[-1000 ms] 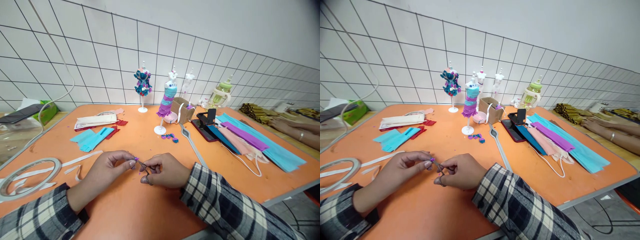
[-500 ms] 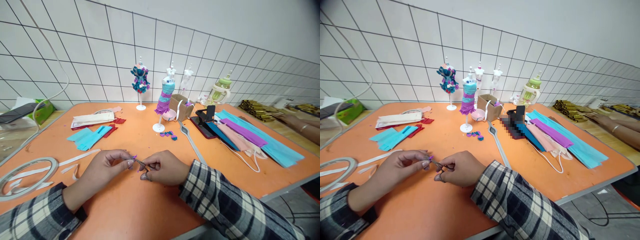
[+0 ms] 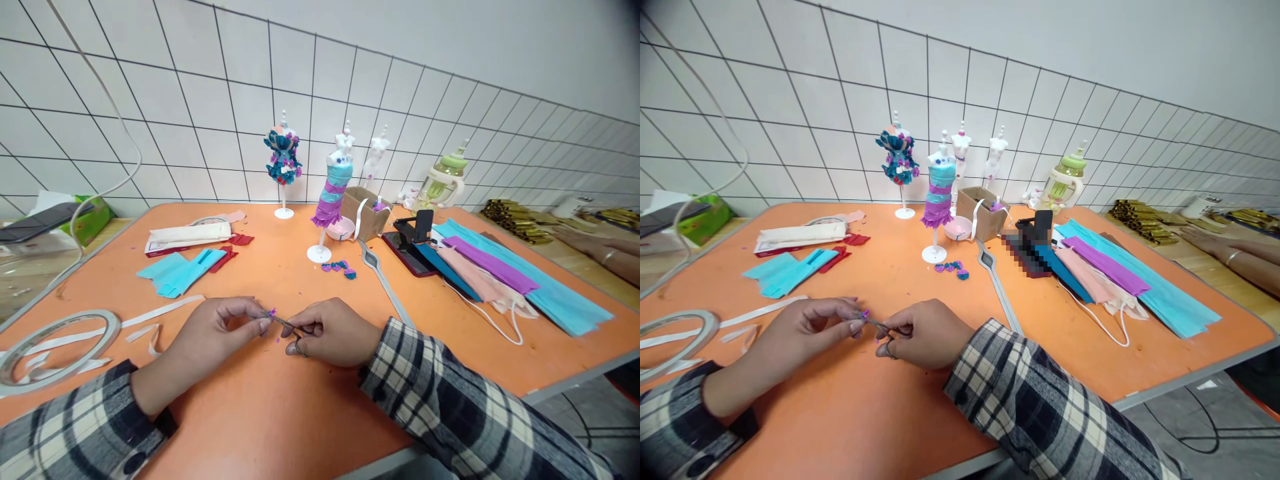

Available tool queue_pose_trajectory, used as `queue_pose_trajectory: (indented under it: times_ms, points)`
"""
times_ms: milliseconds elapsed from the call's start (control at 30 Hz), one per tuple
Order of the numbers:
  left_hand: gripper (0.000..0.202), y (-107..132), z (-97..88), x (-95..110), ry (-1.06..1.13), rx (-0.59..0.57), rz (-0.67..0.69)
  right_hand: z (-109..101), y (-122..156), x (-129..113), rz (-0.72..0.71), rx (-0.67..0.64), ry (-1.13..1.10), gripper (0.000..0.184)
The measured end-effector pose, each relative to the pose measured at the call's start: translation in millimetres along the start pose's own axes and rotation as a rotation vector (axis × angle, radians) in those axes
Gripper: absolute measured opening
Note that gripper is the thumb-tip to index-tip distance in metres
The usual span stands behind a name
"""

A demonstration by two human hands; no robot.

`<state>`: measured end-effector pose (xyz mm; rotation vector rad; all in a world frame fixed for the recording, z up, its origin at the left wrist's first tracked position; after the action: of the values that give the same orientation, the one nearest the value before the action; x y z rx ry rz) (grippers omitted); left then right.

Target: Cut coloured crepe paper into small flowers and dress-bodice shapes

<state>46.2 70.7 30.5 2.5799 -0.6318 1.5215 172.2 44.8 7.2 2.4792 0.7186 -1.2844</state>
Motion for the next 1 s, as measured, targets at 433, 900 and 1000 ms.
queue_pose_trajectory:
  times_ms: [433,900,1000]
  points:
    - [0.022,0.1,8.6,-19.0,0.227,-0.110,-0.086,-1.6,-1.4,-1.9,-0.056,0.021,0.039,0.019]
    - [0.017,-3.4,6.1,-26.8,0.206,-0.097,-0.090,-20.1,-1.9,6.6,0.018,0.209,-0.074,0.046]
    - [0.018,-4.7,5.9,-24.6,0.150,-0.083,-0.073,-23.5,-2.6,12.9,0.065,0.213,-0.080,0.033]
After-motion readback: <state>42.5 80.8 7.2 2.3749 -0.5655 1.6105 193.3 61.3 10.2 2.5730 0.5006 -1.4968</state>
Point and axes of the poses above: each hand's wrist, its own y-axis away from the middle knuckle, its own z-axis out of the palm, x = y × z, the point moved 10 cm from there along -y, towards the middle knuckle, and after that the axes turned 2 degrees about x, right-handed, at the moved point
